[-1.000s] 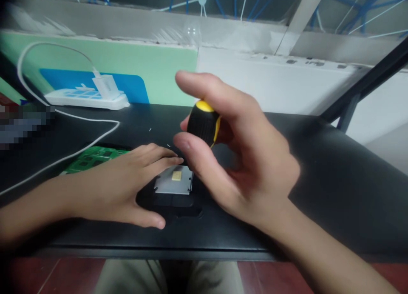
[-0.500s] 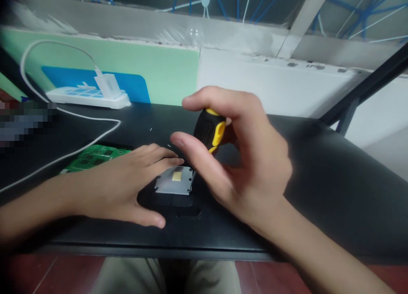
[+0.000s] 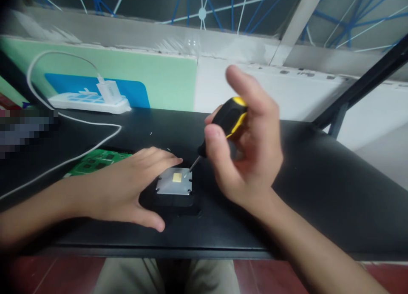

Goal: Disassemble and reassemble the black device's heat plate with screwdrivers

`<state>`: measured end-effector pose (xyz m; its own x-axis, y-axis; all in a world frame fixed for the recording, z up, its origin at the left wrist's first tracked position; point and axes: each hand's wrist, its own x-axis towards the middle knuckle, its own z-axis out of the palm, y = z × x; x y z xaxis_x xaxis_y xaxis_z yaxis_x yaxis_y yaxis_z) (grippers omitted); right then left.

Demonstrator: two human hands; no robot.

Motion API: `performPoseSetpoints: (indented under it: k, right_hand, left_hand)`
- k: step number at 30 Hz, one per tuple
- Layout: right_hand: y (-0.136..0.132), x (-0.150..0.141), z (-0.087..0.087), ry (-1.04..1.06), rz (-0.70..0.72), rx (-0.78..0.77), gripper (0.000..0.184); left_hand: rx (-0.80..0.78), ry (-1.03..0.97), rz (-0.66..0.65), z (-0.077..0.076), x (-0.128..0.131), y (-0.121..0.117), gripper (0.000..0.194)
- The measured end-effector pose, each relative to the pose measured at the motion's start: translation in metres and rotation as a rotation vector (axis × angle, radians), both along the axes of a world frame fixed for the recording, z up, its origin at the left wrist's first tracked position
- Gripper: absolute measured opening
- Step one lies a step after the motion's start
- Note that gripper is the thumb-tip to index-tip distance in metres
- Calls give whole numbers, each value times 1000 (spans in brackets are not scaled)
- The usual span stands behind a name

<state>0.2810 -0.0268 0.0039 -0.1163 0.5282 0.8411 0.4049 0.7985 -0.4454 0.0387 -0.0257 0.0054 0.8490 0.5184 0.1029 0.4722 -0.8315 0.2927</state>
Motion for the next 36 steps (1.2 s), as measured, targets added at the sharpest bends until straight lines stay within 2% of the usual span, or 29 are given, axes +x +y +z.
performPoseSetpoints:
  k: [2,4,6,9,12,16,20,26,36]
  right_hand:
    - [4,-3,2,24,4,-14,65]
    - [7,-3,4,44,5,-28,62]
    - [9,-2,4,64,2,-38,59]
    - [11,2,2,107,-25,-34,49]
    - [13,1,-3,156,-68,-1,34]
    - [13,-6,-9,146,-18,9,31]
    - [11,-12,-15,102,34,6,36]
    - [11,-12,-22,72,16,-74,36]
    - [10,-12,-22,74,10,-86,38]
  left_hand:
    - [-79,-57,36,5,-2,1,102]
    - [-110,-191,113,11,-3,5,75]
    - [-48,-344,242,15,-4,11,52]
    - [44,-465,443,20,-5,18,41]
    - [61,-484,540,22,-4,22,35]
    - [60,-483,563,20,-3,24,33]
    - [95,-448,525,15,-3,27,34]
    - [122,-395,490,10,-4,30,35]
    - [89,-353,493,8,-4,33,36]
